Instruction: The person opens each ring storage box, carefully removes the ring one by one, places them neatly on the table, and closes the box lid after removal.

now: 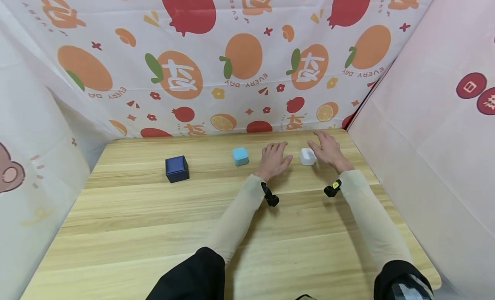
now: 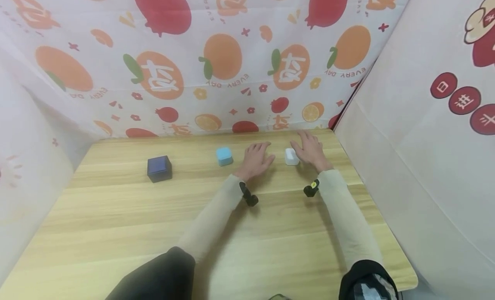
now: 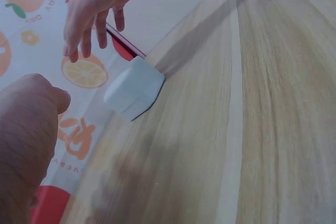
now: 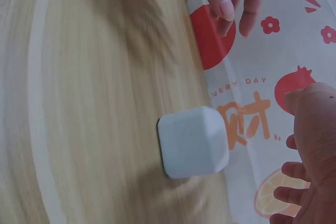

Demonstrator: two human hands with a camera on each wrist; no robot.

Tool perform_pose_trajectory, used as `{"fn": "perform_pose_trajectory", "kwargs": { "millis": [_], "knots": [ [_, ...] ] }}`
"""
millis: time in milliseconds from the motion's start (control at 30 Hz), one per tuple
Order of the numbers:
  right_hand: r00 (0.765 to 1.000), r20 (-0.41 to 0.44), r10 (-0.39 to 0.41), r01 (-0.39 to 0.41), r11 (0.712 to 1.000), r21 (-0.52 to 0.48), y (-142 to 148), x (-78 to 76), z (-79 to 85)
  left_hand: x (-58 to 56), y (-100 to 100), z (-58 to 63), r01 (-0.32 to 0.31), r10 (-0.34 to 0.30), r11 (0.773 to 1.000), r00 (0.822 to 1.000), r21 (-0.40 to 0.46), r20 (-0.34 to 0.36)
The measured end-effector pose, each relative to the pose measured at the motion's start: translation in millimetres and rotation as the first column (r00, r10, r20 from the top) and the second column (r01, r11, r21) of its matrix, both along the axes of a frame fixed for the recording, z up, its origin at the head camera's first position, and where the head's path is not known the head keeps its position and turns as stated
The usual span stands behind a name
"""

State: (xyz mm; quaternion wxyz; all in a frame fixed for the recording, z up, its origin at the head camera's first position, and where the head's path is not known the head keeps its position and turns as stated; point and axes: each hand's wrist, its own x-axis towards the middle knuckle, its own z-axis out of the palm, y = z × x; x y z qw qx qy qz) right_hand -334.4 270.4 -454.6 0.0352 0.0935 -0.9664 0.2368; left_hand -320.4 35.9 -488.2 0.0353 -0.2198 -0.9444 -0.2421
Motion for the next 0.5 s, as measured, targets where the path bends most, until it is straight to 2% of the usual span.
{"fn": "perform_pose_trajectory", "kwargs": {
  "millis": [233, 500],
  "knots": [
    [1.000, 0.020, 0.013, -0.013, 1.000, 0.007, 5, -2.5, -4.3, -2.9, 8, -1.9, 0.012, -0.012, 1.000, 0.999, -0.008, 0.035],
    [0.997, 0.050, 0.059, -0.057, 0.997, -0.048, 12, -3.6, -17.5, -2.8, 19, -13.1, 0.042, -0.043, 0.999, 0.997, 0.018, 0.062]
  ]
}}
